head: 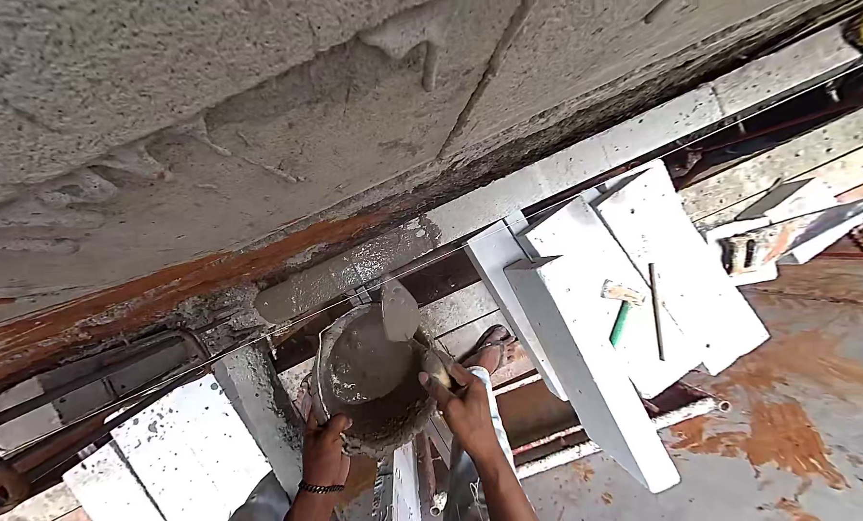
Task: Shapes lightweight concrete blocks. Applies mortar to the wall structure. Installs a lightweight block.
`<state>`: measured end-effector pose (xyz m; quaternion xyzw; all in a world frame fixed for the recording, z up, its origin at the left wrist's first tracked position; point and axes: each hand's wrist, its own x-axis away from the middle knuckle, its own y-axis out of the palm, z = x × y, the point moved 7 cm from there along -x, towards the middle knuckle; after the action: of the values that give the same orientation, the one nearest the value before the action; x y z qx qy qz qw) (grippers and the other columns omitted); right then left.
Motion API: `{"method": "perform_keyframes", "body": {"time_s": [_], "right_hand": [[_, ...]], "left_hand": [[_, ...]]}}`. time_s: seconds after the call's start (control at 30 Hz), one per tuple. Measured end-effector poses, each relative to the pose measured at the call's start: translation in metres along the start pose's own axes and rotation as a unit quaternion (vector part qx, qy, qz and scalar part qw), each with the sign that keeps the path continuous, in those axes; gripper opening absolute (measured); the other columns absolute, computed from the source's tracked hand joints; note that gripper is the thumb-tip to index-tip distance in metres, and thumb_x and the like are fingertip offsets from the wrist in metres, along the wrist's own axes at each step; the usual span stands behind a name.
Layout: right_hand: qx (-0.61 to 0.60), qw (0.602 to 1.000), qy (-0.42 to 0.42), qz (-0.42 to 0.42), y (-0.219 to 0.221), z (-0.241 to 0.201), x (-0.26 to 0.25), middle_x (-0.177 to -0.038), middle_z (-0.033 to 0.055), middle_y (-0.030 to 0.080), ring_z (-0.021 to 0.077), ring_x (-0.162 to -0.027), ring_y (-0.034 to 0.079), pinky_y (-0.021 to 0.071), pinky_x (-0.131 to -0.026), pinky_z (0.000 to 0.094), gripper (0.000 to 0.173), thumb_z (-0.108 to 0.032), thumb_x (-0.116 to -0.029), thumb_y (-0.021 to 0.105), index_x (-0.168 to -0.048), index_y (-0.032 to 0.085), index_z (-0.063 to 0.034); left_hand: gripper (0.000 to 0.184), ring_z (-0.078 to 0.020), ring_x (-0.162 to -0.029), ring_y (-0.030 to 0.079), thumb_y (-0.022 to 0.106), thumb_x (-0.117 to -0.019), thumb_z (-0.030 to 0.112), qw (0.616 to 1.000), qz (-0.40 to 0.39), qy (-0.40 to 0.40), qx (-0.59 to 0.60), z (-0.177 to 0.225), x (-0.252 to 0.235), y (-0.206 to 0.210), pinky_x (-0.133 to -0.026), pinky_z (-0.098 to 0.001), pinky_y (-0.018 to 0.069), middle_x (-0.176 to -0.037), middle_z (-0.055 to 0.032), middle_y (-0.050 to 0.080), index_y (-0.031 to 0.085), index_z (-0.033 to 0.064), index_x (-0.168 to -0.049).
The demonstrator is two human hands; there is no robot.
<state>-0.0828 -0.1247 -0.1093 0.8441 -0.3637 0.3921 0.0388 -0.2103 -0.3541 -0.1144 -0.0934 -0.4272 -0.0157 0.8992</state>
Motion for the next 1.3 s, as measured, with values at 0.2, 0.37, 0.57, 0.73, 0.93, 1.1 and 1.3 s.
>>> {"method": "perform_keyframes", "body": {"time_s": [0.2,0.37,0.57,0.73,0.93,1.1,1.3], "right_hand": [[-0.509,0.851,0.123,0.025,0.098,-0.036,-0.065,-0.084,0.0129,0.065,0.0177,-0.059,0.063,0.0556,-0.048,0.0303,0.031,-0.021,-0.1111,0.044,-0.129,0.053,0.0029],[-0.551,0.824,0.129,0.026,0.119,-0.043,-0.067,-0.082,0.0145,0.065,0.0191,-0.057,0.064,0.0552,-0.046,0.0306,0.03,-0.021,-0.1112,0.043,-0.126,0.054,0.0028],[-0.208,0.963,0.053,0.162,0.068,-0.044,-0.069,-0.084,0.0116,0.068,0.017,-0.063,0.063,0.0564,-0.058,0.0337,0.03,-0.02,-0.1024,0.064,-0.123,0.067,0.0022],[0.065,0.99,0.082,0.098,0.107,-0.051,-0.064,-0.101,0.0144,0.074,0.0285,-0.092,0.071,0.0556,-0.085,0.0531,0.044,-0.036,-0.0985,0.068,-0.132,0.067,-0.0073],[0.351,0.932,0.046,-0.083,0.113,-0.068,-0.009,-0.12,0.0129,0.07,0.0324,-0.1,0.072,0.0581,-0.08,0.0539,0.043,-0.042,-0.0986,0.06,-0.133,0.068,-0.0172],[0.493,0.869,-0.048,0.02,0.017,-0.062,0.043,-0.103,0.0127,0.073,0.0336,-0.084,0.073,0.0573,-0.061,0.0532,0.042,-0.035,-0.0869,0.075,-0.127,0.074,-0.0238],[0.576,0.805,0.064,-0.126,0.025,0.004,-0.01,-0.135,0.02,0.062,0.0403,-0.122,0.062,0.0535,-0.091,0.0572,0.045,-0.016,-0.1013,0.052,-0.146,0.058,-0.022]], "left_hand": [[0.056,-0.0143,-0.089,0.067,0.058,-0.0744,-0.015,0.999,0.031,-0.007,-0.031,-0.005,-0.003,-0.029,-0.073,-0.0324,0.0594,-0.107,-0.0109,0.065,0.052,0.0,-0.128],[0.052,-0.0127,-0.085,0.068,0.057,-0.0714,-0.015,0.999,0.028,0.001,-0.044,-0.005,-0.004,-0.053,-0.07,-0.0304,0.0599,-0.101,-0.009,0.068,0.056,-0.0001,-0.122],[0.053,-0.0127,-0.087,0.068,0.059,-0.0705,-0.014,0.999,0.03,-0.005,-0.046,-0.011,-0.004,-0.062,-0.072,-0.0308,0.0594,-0.102,-0.0089,0.067,0.056,-0.0004,-0.122],[0.053,-0.0129,-0.085,0.066,0.06,-0.0709,-0.014,0.998,0.04,-0.019,-0.044,-0.013,-0.005,-0.055,-0.071,-0.031,0.0583,-0.102,-0.0103,0.065,0.055,-0.0012,-0.122],[0.047,-0.0136,-0.084,0.065,0.059,-0.0734,-0.016,0.998,0.034,-0.026,-0.038,-0.013,-0.007,-0.04,-0.071,-0.0309,0.0574,-0.099,-0.0106,0.064,0.056,-0.0022,-0.118],[0.041,-0.0126,-0.079,0.066,0.061,-0.0724,-0.014,0.999,0.024,-0.012,-0.04,-0.007,-0.01,-0.03,-0.069,-0.0299,0.0573,-0.093,-0.0094,0.066,0.059,-0.0018,-0.112],[0.047,-0.0123,-0.082,0.068,0.062,-0.0678,-0.009,0.997,-0.023,0.024,-0.069,-0.001,0.004,-0.006,-0.07,-0.0301,0.0584,-0.095,-0.0079,0.069,0.061,-0.0014,-0.114]]}}
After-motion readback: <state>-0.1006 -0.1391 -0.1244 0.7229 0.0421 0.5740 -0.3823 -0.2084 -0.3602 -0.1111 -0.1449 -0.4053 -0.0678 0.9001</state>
